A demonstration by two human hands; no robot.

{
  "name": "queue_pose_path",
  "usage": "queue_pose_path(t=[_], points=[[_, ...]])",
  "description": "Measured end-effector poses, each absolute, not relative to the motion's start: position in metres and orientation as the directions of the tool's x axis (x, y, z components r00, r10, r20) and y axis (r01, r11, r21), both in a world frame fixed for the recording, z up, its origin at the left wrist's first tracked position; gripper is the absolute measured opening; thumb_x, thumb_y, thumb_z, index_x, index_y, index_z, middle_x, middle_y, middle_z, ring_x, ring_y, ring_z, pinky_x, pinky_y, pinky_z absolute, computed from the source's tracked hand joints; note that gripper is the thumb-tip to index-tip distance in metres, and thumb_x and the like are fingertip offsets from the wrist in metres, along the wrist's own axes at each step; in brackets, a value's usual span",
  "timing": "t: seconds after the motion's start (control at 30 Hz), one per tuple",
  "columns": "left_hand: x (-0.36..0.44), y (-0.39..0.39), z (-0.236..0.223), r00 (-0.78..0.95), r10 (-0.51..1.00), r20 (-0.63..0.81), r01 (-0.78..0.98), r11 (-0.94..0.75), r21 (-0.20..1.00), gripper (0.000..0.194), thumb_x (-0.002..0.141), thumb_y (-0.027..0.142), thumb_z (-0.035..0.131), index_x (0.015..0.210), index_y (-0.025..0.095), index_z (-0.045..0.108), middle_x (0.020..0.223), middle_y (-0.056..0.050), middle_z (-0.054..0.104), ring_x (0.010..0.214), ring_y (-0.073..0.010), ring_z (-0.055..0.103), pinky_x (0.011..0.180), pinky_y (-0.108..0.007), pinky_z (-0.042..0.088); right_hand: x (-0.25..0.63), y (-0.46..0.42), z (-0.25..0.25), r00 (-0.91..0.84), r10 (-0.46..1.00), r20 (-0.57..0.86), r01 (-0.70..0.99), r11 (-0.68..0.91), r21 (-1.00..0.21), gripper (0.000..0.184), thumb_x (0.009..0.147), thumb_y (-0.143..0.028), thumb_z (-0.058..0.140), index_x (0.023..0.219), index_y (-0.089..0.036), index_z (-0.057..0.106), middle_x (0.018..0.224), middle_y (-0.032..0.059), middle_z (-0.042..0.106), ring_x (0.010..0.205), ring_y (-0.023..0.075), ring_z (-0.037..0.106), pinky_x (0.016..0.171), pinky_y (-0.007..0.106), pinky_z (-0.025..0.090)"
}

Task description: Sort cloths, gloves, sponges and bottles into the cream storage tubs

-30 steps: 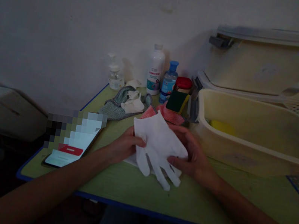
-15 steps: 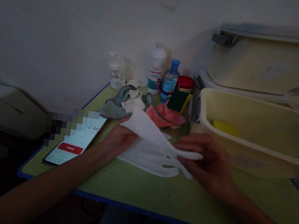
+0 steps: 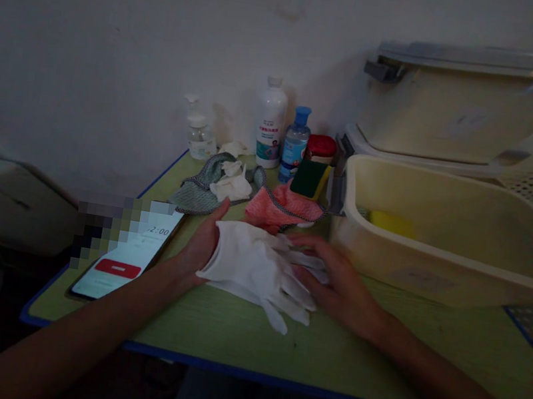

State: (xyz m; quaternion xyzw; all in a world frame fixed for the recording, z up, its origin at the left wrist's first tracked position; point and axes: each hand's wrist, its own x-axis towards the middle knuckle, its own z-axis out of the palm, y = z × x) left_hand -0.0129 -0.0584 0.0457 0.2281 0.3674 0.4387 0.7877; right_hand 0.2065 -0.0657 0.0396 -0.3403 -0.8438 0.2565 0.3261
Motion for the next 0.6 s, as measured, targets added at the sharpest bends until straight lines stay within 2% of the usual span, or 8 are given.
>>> queue_pose_path(t=[0.07,0.13,0.23,0.33,0.47,0.6], points=[[-0.018,-0.060,0.042,0.434,0.842,-0.320,-0.491,0.519,0.700,0.056,0.067,0.056,0.055,0.098,0.009,0.064,0.095,-0.013,0.071,0.095,-0.0330,0.064,0.092,-0.046,0.044,0.207,-0.063,0.037,-0.545,0.763,0.349,0.439,0.614,-0.656,0.032,0.086,-0.025,0.050,0.117,-0.020,0.048,0.117,0.0098,0.059,0.108,0.0234,0.057,0.092,0.042,0.046],[-0.023,-0.062,0.039,0.511,0.832,-0.216,-0.485,0.486,0.727,0.057,0.059,0.045,0.062,0.104,0.010,0.063,0.103,-0.013,0.070,0.104,-0.0354,0.060,0.097,-0.048,0.039,0.206,-0.063,0.037,-0.550,0.764,0.337,0.442,0.609,-0.659,0.034,0.086,-0.027,0.049,0.119,-0.020,0.045,0.118,0.0108,0.058,0.109,0.0240,0.056,0.093,0.042,0.046],[-0.024,-0.067,0.041,0.594,0.799,-0.091,-0.512,0.463,0.724,0.064,0.053,0.030,0.063,0.115,0.013,0.058,0.114,-0.012,0.066,0.112,-0.0345,0.056,0.100,-0.047,0.036,0.204,-0.064,0.038,-0.563,0.759,0.329,0.425,0.606,-0.672,0.035,0.087,-0.028,0.048,0.120,-0.019,0.041,0.119,0.0119,0.056,0.111,0.0235,0.055,0.093,0.042,0.045],[-0.021,-0.071,0.049,0.609,0.780,-0.144,-0.491,0.513,0.705,0.069,0.051,0.025,0.057,0.119,0.011,0.056,0.115,-0.012,0.065,0.110,-0.0340,0.058,0.096,-0.047,0.039,0.202,-0.065,0.037,-0.557,0.772,0.307,0.421,0.581,-0.697,0.028,0.086,-0.028,0.050,0.111,-0.020,0.040,0.114,0.0112,0.057,0.106,0.0227,0.057,0.089,0.040,0.047],[-0.015,-0.072,0.057,0.485,0.842,-0.235,-0.455,0.473,0.755,0.073,0.046,0.025,0.051,0.117,0.009,0.057,0.102,-0.013,0.069,0.102,-0.0366,0.061,0.090,-0.050,0.044,0.200,-0.064,0.032,-0.481,0.834,0.271,0.445,0.498,-0.744,0.019,0.082,-0.025,0.053,0.093,-0.022,0.039,0.093,0.0058,0.059,0.085,0.0194,0.060,0.075,0.036,0.050],[-0.009,-0.068,0.063,0.385,0.879,-0.282,-0.436,0.443,0.783,0.061,0.055,0.031,0.054,0.111,0.010,0.059,0.094,-0.013,0.071,0.096,-0.0343,0.064,0.085,-0.046,0.047,0.199,-0.061,0.031,-0.422,0.837,0.348,0.432,0.523,-0.735,0.010,0.082,-0.020,0.050,0.082,-0.022,0.040,0.077,0.0014,0.054,0.070,0.0148,0.055,0.063,0.029,0.046]])
